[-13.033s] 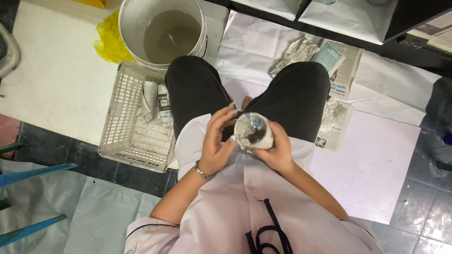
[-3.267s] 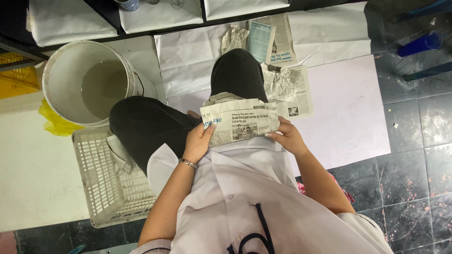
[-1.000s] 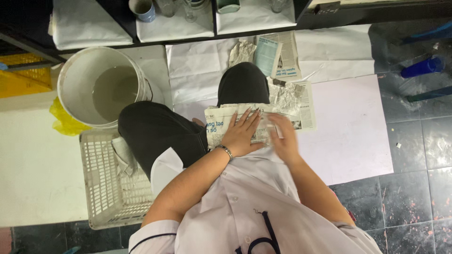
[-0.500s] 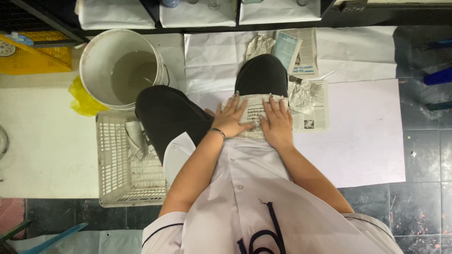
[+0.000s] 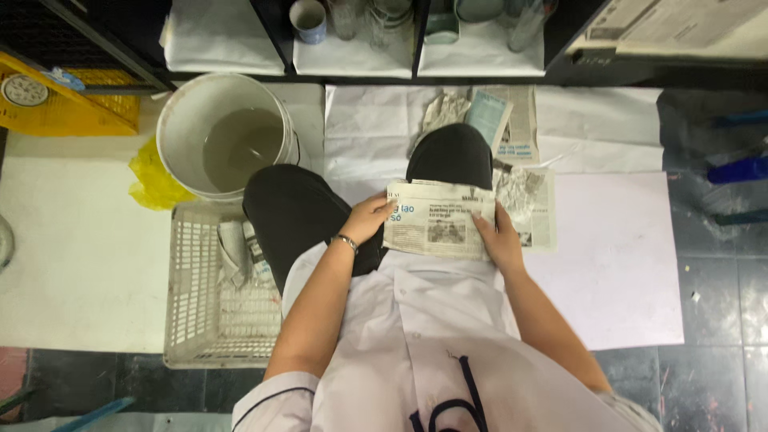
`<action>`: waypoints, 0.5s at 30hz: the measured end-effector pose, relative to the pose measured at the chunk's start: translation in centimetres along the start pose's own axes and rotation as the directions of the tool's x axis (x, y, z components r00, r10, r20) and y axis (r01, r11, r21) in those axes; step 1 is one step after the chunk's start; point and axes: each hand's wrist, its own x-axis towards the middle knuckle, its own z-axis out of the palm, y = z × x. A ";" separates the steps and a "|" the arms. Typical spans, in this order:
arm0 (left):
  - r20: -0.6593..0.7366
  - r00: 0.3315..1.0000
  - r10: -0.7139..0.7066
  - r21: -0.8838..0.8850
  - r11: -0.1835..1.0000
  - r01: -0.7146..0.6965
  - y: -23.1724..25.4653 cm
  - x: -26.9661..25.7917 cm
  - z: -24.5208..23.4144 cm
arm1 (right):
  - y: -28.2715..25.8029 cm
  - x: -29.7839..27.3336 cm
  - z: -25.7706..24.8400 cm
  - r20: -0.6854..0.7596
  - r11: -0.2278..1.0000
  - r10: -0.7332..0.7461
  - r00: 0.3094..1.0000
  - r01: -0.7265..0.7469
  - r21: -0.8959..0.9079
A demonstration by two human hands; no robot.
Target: The person sits on the floor and wraps individual glassware items with newspaper. They unfold a newspaper sheet, place a glass or cup on it, fold the paper around the item, and then place the wrapped item on a nearby shelf. This process is repeated for multiple items.
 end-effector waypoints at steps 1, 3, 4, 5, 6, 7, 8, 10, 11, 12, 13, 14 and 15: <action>-0.042 0.999 -0.022 -0.238 0.971 0.012 0.1 0.2 0.3 | 1.1 0.1 0.2 -0.055 0.992 -0.020 0.998 0.026 0.122; -0.101 0.991 -0.089 -0.416 0.908 0.039 0.7 -0.5 0.7 | 3.5 -0.1 -0.3 -0.095 0.957 -0.016 0.995 0.042 0.287; -0.126 0.984 -0.122 -0.495 0.868 0.044 1.3 -0.8 0.5 | 4.2 0.0 -0.8 -0.097 0.937 -0.007 0.995 0.040 0.347; -0.178 0.980 -0.086 -0.456 0.890 -0.004 2.1 -1.2 0.5 | 4.4 0.2 -1.4 -0.099 0.913 0.003 0.995 0.038 0.405; -0.227 0.973 -0.046 -0.405 0.913 -0.051 3.1 -1.8 0.2 | 4.2 0.3 -2.0 -0.040 0.924 0.024 0.999 -0.007 0.382; -0.273 0.962 -0.004 -0.351 0.931 -0.096 4.3 -2.3 -0.3 | 3.3 0.3 -2.8 0.018 0.933 0.046 0.999 -0.049 0.356; -0.305 0.952 -0.009 -0.283 0.956 -0.082 5.6 -2.8 -0.9 | 1.9 0.0 -2.7 0.075 0.941 0.072 0.995 -0.092 0.327; -0.370 0.929 -0.011 -0.148 0.988 -0.047 8.9 -4.0 -2.2 | -2.3 -1.8 -2.9 -0.041 0.989 -0.144 0.989 0.142 -0.049; -0.385 0.908 0.166 0.022 0.985 -0.171 10.8 -5.2 -2.9 | -5.0 -2.9 -3.3 -0.066 0.938 -0.267 0.961 0.244 -0.245; -0.366 0.865 0.344 0.192 0.937 -0.292 13.0 -6.4 -3.7 | -8.0 -3.7 -3.3 -0.029 0.840 -0.465 0.885 0.431 -0.330; -0.317 0.801 0.508 0.354 0.847 -0.397 15.3 -7.5 -4.4 | -11.0 -4.5 -3.3 0.026 0.698 -0.639 0.769 0.593 -0.402; -0.245 0.744 0.622 0.423 0.759 -0.495 17.7 -9.0 -4.9 | -13.6 -5.5 -3.3 0.088 0.612 -0.702 0.707 0.661 -0.435; -0.164 0.674 0.721 0.481 0.655 -0.583 20.1 -10.3 -5.4 | -16.0 -6.2 -3.2 0.153 0.518 -0.754 0.639 0.721 -0.461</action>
